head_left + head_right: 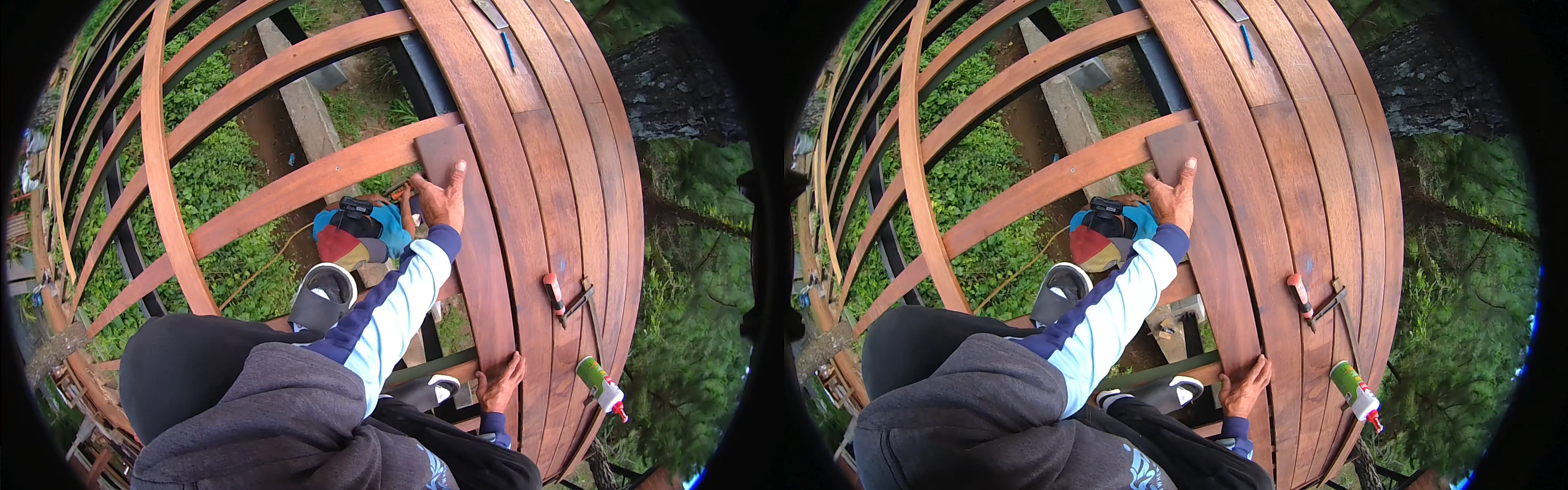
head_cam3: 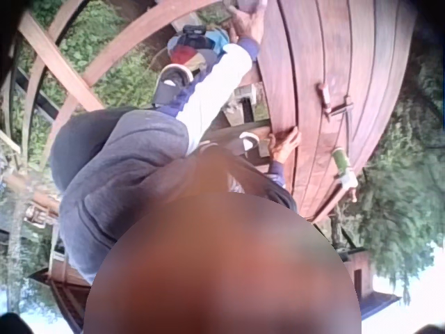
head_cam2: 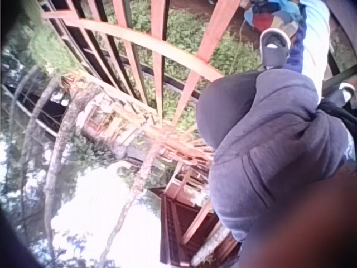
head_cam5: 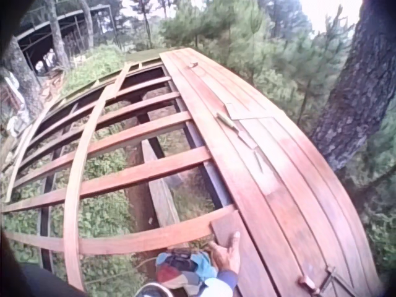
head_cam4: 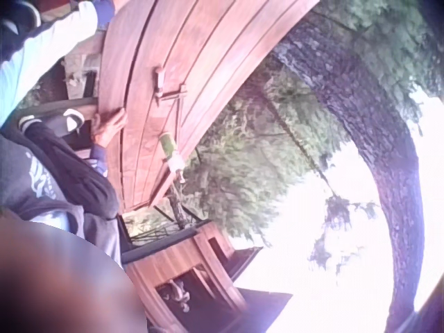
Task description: The person places and aligns wooden planks onto a curved wooden frame outdoors. They repeatedly position each plank, adjust its fit between the frame ribs, and press it into place by hand. A second person is visible below the structure but not directly involved in the plank placement.
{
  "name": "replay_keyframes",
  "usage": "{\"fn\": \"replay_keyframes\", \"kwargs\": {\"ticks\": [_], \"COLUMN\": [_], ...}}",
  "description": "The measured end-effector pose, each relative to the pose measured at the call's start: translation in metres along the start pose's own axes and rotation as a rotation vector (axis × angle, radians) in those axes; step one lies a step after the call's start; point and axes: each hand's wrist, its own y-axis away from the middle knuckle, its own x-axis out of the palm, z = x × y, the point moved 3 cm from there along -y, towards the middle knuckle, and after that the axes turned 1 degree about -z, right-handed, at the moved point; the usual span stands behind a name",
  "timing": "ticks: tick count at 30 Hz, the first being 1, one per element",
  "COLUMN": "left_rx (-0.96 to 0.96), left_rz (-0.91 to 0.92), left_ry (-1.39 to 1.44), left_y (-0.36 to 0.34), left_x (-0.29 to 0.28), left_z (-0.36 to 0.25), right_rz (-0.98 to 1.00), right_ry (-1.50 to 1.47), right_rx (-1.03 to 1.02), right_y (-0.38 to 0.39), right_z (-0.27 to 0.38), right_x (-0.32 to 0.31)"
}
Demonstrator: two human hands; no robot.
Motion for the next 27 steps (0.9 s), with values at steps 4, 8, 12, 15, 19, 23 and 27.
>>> {"fn": "replay_keyframes", "kwargs": {"ticks": [4,8,12,15,19,23,27], "left_rx": [0.077,0.067,-0.042,-0.087,-0.133,-0.163,-0.206], "left_rz": [0.004,0.032,0.109,0.155,0.184,0.186,0.236], "left_ry": [0.144,0.422,0.523,0.573,0.630,0.617,0.626], "left_y": [-0.006,-0.009,-0.013,-0.016,-0.016,-0.014,-0.015], "left_x": [0.005,0.009,0.010,0.010,0.008,0.001,-0.004], "left_z": [0.005,0.006,0.007,0.005,-0.001,-0.012,-0.019], "right_rz": [0.034,0.059,0.067,0.076,0.075,0.074,0.080], "right_ry": [0.032,0.051,0.057,0.047,0.045,0.055,0.073], "right_rx": [0.027,0.062,0.067,0.072,0.060,0.056,0.052], "right_y": [-0.002,-0.005,-0.008,-0.008,-0.007,-0.006,-0.006], "right_z": [0.000,-0.001,0.000,-0.001,-0.003,-0.006,-0.009], "right_x": [0.002,0.004,0.003,0.002,0.003,0.005,0.007]}}
